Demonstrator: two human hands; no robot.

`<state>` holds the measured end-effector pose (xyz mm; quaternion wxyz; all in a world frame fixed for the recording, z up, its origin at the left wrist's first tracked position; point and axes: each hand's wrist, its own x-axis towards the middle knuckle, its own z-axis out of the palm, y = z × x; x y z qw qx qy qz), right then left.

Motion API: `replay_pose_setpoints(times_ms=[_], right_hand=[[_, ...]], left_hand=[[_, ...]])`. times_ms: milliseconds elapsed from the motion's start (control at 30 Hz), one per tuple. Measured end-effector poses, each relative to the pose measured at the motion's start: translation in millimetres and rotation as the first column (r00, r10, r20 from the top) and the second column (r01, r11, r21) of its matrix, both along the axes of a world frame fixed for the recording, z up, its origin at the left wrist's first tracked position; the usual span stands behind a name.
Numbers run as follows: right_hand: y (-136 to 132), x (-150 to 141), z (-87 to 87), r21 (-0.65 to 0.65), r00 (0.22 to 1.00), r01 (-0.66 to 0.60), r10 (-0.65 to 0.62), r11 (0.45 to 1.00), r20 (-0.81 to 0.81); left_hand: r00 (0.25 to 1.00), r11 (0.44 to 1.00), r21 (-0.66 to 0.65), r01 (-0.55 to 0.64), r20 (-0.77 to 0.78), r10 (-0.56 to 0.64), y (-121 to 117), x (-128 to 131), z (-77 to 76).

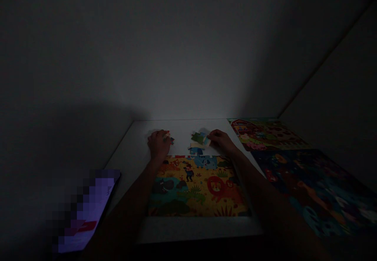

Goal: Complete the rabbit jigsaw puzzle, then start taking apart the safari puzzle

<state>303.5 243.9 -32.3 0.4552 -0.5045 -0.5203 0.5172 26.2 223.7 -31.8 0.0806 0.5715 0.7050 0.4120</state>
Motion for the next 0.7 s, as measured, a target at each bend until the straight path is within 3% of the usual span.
replay_pose_setpoints(times_ms=[67, 133, 233, 300, 433, 533, 600, 700], right_hand=[[0, -3, -3.2, -0.012, 0.997, 0.008, -0.009, 1.0, -0.07], [0, -5, -4.9, -0.003, 0.993, 0.013, -0.013, 1.0, -0.114], [-1, -7, -5.3, -0.003, 0.985, 0.005, -0.005, 1.0, -0.174], [-1, -8, -5.9, -0.014, 0.975, 0.006, -0.009, 1.0, -0.224], [0, -10, -11.1, -0.002, 0.969, 0.006, -0.006, 1.0, -0.248], [3, -10, -17.5, 0.061, 0.99, -0.021, 0.029, 0.998, -0.141], [6, -10, -22.4, 0.134, 0.999, -0.035, 0.039, 0.99, -0.032], [9, -7, -30.1, 0.307, 0.983, -0.04, -0.018, 0.951, 0.183]], left_hand=[[0.988, 0.996, -0.003, 0.09, -0.127, -0.09, -2, 6, -2.3], [0.941, 0.963, -0.027, 0.268, -0.209, -0.267, -5, 13, -2.7], [0.803, 0.842, -0.111, 0.528, -0.257, -0.538, -13, 25, -1.3], [0.719, 0.771, -0.162, 0.616, -0.284, -0.634, -20, 31, -0.3], [0.606, 0.698, -0.246, 0.672, -0.359, -0.71, -30, 38, 1.8], [0.554, 0.672, -0.3, 0.677, -0.393, -0.734, -33, 38, 5.0], [0.568, 0.701, -0.304, 0.645, -0.423, -0.706, -32, 38, 6.1], [0.623, 0.793, -0.288, 0.537, -0.498, -0.603, -29, 37, 4.0]])
